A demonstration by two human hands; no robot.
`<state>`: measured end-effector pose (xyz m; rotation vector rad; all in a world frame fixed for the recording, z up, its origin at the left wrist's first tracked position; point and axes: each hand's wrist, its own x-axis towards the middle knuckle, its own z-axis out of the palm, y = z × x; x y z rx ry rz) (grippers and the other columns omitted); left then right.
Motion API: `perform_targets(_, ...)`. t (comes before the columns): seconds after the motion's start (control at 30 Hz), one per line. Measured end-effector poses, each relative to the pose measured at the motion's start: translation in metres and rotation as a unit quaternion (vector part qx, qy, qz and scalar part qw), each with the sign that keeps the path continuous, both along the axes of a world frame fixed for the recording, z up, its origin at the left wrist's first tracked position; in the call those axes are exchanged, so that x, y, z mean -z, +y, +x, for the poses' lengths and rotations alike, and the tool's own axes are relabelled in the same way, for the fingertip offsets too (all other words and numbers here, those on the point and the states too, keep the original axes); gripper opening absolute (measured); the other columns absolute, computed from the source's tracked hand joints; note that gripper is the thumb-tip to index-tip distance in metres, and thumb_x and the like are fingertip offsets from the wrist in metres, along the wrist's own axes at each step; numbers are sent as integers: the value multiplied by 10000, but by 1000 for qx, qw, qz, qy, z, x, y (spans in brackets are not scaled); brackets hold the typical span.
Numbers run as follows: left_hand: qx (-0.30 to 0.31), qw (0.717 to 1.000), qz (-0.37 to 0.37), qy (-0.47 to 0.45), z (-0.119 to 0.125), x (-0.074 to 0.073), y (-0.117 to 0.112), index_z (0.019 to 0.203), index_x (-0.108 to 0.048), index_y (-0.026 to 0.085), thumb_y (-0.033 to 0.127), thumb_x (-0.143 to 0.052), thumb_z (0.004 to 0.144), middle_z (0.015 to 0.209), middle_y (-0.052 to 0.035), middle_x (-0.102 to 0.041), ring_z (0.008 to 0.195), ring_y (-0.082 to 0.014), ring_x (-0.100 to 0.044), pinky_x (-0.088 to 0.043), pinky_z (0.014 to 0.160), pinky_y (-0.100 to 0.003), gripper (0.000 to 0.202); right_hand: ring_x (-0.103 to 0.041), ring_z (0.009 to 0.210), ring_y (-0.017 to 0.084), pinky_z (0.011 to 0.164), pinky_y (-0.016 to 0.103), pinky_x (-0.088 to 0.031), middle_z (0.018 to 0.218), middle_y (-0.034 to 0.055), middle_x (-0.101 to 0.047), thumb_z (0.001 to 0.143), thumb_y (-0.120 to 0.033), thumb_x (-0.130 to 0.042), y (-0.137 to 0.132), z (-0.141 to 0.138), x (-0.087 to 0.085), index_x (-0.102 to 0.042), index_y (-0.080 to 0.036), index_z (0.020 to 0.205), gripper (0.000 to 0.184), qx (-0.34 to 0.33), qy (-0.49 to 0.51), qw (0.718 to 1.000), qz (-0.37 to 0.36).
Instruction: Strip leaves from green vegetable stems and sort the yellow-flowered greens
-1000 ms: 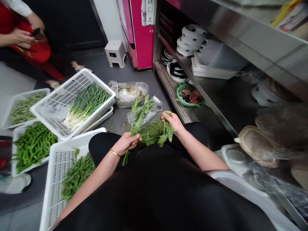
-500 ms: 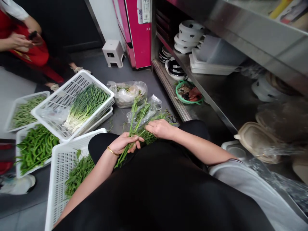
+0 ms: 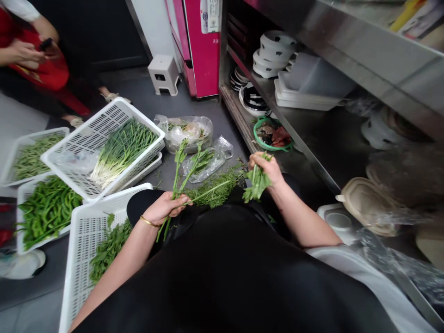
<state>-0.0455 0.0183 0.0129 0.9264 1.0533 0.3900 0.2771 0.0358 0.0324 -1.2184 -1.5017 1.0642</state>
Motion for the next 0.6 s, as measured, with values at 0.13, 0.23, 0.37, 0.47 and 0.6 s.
perform_targets(0.13,0,999,21,34,8,2,0,779,-649,54,430,-685,686,433,44,-386,376,-25,-269,-127,382,-175,389,-430,501,88,515,214,-330,570,-22,-503,814,-497,-502,-2,-21,-10,-532,-162,704,355,-78,-167,982,32)
perform_targets(0.23,14,999,30,29,18,0,2,773,-641,66,424,-686,683,448,41,-402,380,-27,-282,-141,381,-173,372,-514,609,127,542,232,-324,742,51,-612,836,-357,-518,-8,-56,-11,-573,-140,866,226,-253,-385,876,141)
perform_targets(0.37,30,999,34,12,30,-3,2,663,-611,79,373,-726,640,446,39,-412,380,-26,-289,-170,375,-170,317,-547,631,143,556,248,-333,762,85,-637,838,-172,-430,-8,-85,-3,-596,-131,801,175,-380,-440,792,186)
perform_targets(0.47,30,999,7,-15,27,-2,0,690,-636,66,347,-743,624,443,39,-416,373,-21,-287,-154,366,-164,308,-544,628,124,596,239,-369,703,43,-625,838,-284,-463,3,-71,3,-587,-147,703,228,-353,-266,887,132)
perform_targets(0.6,-50,998,12,-39,14,5,4,776,-682,69,372,-722,660,491,-9,-530,405,-56,-409,-273,374,-172,328,-431,454,87,486,220,-353,530,-36,-499,814,-519,-460,25,-31,3,-527,-182,682,368,-42,70,996,-38)
